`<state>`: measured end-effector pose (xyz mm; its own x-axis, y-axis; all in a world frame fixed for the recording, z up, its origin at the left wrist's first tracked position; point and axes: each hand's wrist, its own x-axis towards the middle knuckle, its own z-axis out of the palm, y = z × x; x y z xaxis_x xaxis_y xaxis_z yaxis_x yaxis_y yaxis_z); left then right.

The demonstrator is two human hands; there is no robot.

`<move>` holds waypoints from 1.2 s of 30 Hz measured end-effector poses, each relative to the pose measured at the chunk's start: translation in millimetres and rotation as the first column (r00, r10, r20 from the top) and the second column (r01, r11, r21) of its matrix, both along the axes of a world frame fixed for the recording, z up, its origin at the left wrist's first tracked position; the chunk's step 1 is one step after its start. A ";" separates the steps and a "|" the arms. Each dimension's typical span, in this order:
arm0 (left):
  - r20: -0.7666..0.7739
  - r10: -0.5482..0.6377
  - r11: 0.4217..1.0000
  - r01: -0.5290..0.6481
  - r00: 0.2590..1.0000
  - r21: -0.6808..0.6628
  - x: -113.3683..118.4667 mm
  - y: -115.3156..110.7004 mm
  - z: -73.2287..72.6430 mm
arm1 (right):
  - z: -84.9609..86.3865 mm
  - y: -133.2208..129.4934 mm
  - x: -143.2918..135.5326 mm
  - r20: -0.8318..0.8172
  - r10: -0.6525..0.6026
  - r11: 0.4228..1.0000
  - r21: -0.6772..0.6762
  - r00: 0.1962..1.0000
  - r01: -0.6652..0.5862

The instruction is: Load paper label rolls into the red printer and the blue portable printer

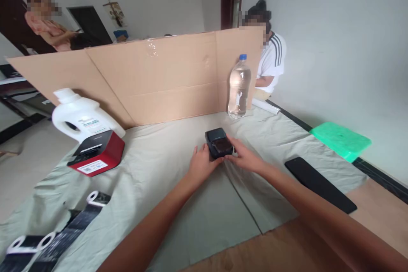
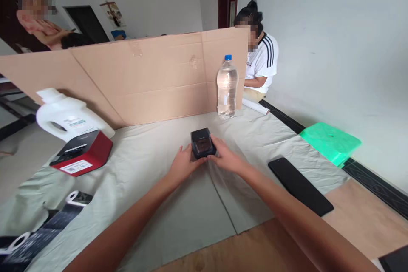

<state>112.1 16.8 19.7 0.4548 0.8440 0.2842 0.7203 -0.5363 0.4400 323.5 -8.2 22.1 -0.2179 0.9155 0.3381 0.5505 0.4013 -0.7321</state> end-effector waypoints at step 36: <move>0.331 0.591 0.791 -0.609 0.735 -0.061 -292.2 -9.7 76.2 | -16.2 -1.5 -62.6 -0.058 -0.413 0.911 -0.020 0.909 0.413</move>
